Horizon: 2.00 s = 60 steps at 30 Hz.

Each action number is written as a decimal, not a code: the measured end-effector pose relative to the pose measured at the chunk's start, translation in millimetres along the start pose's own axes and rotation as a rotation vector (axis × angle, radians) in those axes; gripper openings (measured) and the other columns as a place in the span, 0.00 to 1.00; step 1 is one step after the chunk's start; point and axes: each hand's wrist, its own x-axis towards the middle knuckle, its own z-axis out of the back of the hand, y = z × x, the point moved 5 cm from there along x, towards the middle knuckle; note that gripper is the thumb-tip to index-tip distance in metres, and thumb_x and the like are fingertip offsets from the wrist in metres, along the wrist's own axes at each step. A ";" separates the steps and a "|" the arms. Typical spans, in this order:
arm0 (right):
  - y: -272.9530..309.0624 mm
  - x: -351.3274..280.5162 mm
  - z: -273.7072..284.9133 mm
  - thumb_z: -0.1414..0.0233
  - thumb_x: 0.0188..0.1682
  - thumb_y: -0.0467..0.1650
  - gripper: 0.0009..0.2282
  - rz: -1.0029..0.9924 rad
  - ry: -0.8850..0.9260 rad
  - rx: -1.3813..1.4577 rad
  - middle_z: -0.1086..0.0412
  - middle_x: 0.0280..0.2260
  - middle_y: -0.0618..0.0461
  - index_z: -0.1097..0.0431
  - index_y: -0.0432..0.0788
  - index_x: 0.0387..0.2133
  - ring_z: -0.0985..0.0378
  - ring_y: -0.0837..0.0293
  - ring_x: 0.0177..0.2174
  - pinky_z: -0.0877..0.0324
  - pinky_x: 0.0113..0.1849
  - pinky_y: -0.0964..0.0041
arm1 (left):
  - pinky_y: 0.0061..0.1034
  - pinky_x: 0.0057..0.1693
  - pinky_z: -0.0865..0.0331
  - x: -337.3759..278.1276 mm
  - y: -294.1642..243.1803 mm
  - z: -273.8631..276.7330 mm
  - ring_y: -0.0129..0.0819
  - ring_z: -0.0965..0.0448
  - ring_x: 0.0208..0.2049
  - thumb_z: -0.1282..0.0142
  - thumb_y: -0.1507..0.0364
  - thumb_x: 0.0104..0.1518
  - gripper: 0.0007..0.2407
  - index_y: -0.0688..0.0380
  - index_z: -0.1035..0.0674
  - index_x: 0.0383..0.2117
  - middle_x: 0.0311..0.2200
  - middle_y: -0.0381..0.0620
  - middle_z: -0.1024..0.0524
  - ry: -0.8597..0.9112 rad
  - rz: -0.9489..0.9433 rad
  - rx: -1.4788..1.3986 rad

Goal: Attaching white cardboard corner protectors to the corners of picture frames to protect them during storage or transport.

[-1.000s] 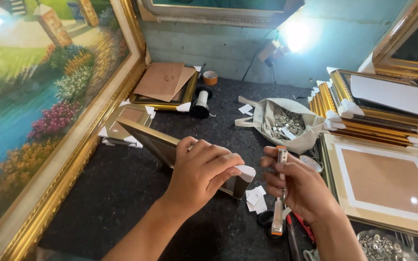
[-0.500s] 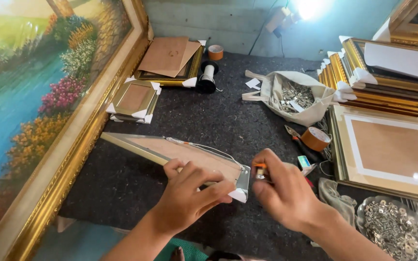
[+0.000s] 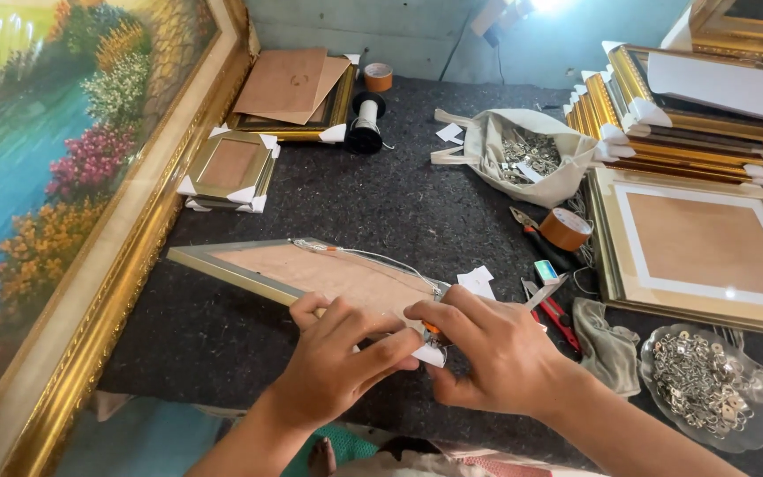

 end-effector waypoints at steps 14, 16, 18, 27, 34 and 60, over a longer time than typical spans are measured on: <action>0.4 -1.5 -7.1 0.64 0.44 0.35 0.11 0.160 -0.174 -0.112 0.43 0.17 0.56 0.37 0.42 0.30 0.42 0.62 0.13 0.51 0.11 0.70 | 0.28 0.42 0.54 -4.7 1.5 -2.0 0.25 0.33 0.27 0.52 0.61 0.53 0.05 0.40 0.28 0.31 0.29 0.29 0.29 -0.003 -0.001 -0.025; 0.6 -0.9 -6.7 0.65 0.44 0.35 0.12 0.177 -0.196 -0.122 0.43 0.17 0.57 0.37 0.42 0.29 0.42 0.63 0.12 0.51 0.11 0.71 | 0.28 0.42 0.54 -4.6 2.0 -2.4 0.25 0.32 0.28 0.49 0.62 0.52 0.05 0.40 0.28 0.31 0.30 0.29 0.28 -0.002 -0.007 -0.035; 0.7 -1.0 -4.4 0.66 0.45 0.36 0.12 0.191 -0.224 -0.117 0.45 0.16 0.57 0.37 0.42 0.28 0.43 0.64 0.12 0.52 0.12 0.71 | 0.28 0.41 0.54 -1.9 1.0 -1.9 0.26 0.32 0.27 0.50 0.62 0.53 0.05 0.43 0.28 0.30 0.29 0.30 0.28 -0.007 -0.010 -0.049; -14.2 2.8 3.3 0.51 0.39 0.32 0.11 -0.045 -0.395 0.355 0.31 0.31 0.46 0.38 0.37 0.31 0.24 0.55 0.31 0.29 0.35 0.70 | 0.31 0.50 0.55 10.0 6.7 3.9 0.33 0.28 0.43 0.49 0.67 0.54 0.06 0.47 0.31 0.34 0.39 0.34 0.26 -0.075 0.050 0.018; -42.7 24.6 6.7 0.53 0.44 0.29 0.08 -0.319 -0.481 0.402 0.29 0.37 0.47 0.35 0.38 0.34 0.25 0.56 0.39 0.31 0.41 0.69 | 0.44 0.61 0.46 -16.0 40.5 10.8 0.51 0.39 0.54 0.54 0.73 0.54 0.08 0.59 0.32 0.38 0.46 0.51 0.35 -0.418 0.504 0.042; -193.1 -104.5 25.0 0.59 0.50 0.34 0.07 -0.987 -1.248 1.082 0.48 0.20 0.61 0.40 0.46 0.38 0.52 0.69 0.14 0.46 0.20 0.75 | 0.33 0.39 0.38 115.6 129.8 -91.9 0.37 0.32 0.34 0.37 0.56 0.35 0.20 0.52 0.30 0.29 0.28 0.38 0.29 0.057 0.793 -0.276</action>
